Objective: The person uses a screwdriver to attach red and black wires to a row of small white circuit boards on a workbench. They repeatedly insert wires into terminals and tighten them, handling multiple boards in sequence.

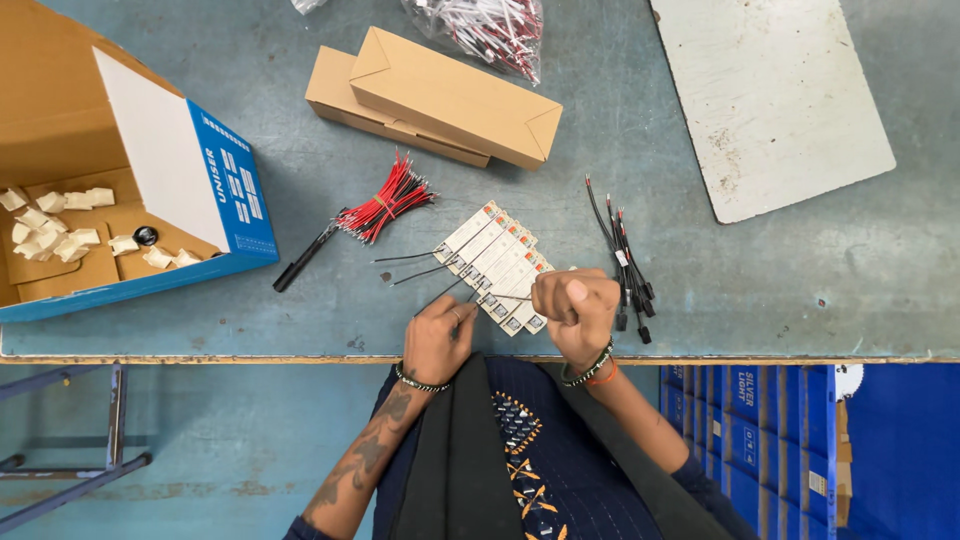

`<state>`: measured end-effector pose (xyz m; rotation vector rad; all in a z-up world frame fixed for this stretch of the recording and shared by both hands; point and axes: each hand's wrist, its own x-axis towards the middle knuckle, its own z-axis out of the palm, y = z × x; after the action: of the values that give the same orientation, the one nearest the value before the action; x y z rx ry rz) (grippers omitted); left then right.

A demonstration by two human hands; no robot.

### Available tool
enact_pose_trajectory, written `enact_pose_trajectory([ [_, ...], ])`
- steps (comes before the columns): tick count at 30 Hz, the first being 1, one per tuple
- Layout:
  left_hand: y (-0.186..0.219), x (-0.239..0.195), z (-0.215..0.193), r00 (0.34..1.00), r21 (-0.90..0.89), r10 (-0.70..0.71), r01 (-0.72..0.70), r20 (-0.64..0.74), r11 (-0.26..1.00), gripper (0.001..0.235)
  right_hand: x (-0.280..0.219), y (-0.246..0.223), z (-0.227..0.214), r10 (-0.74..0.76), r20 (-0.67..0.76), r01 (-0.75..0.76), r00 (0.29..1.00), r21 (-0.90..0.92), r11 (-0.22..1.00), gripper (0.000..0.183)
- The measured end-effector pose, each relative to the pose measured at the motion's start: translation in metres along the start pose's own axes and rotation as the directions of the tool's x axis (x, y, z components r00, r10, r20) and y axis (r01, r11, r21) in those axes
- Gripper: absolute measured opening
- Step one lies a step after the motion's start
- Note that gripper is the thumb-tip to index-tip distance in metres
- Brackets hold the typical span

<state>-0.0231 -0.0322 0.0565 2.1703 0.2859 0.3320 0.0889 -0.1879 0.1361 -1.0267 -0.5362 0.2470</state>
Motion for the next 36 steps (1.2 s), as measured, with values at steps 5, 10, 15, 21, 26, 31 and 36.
enact_pose_trajectory([
  [5, -0.005, -0.002, 0.004, 1.0, 0.012, 0.023, -0.024, 0.007, 1.0, 0.009, -0.004, 0.005, 0.0, -0.007, -0.015, 0.007, 1.0, -0.001, 1.0, 0.052],
  [10, -0.004, 0.0, 0.005, 1.0, 0.007, 0.012, -0.012, 0.022, 1.0, 0.008, -0.004, 0.005, -0.001, -0.003, -0.007, 0.003, 1.0, -0.005, 1.0, 0.052],
  [15, -0.006, 0.001, 0.004, 0.999, 0.042, 0.021, -0.022, 0.031, 0.999, 0.01, -0.002, 0.005, 0.001, -0.001, 0.012, 0.002, 1.0, -0.014, 1.0, 0.052],
  [21, -0.009, 0.003, 0.008, 0.995, 0.128, 0.098, -0.101, 0.026, 0.987, 0.012, 0.0, 0.005, 0.008, 0.026, 0.033, -0.024, 0.999, -0.072, 0.997, 0.052],
  [26, -0.014, 0.006, 0.017, 0.987, 0.158, 0.158, -0.158, 0.012, 0.975, 0.007, 0.003, 0.006, 0.009, 0.051, 0.049, -0.047, 0.998, -0.076, 0.996, 0.053],
  [31, -0.022, 0.007, 0.02, 0.968, 0.156, 0.252, -0.248, -0.004, 0.956, 0.008, 0.005, 0.008, 0.011, 0.039, 0.027, -0.037, 0.999, -0.074, 0.997, 0.053],
  [36, -0.029, 0.008, 0.021, 0.946, 0.094, 0.322, -0.319, -0.024, 0.943, 0.012, 0.006, 0.005, 0.012, 0.047, 0.04, -0.043, 0.998, -0.099, 0.994, 0.052],
])
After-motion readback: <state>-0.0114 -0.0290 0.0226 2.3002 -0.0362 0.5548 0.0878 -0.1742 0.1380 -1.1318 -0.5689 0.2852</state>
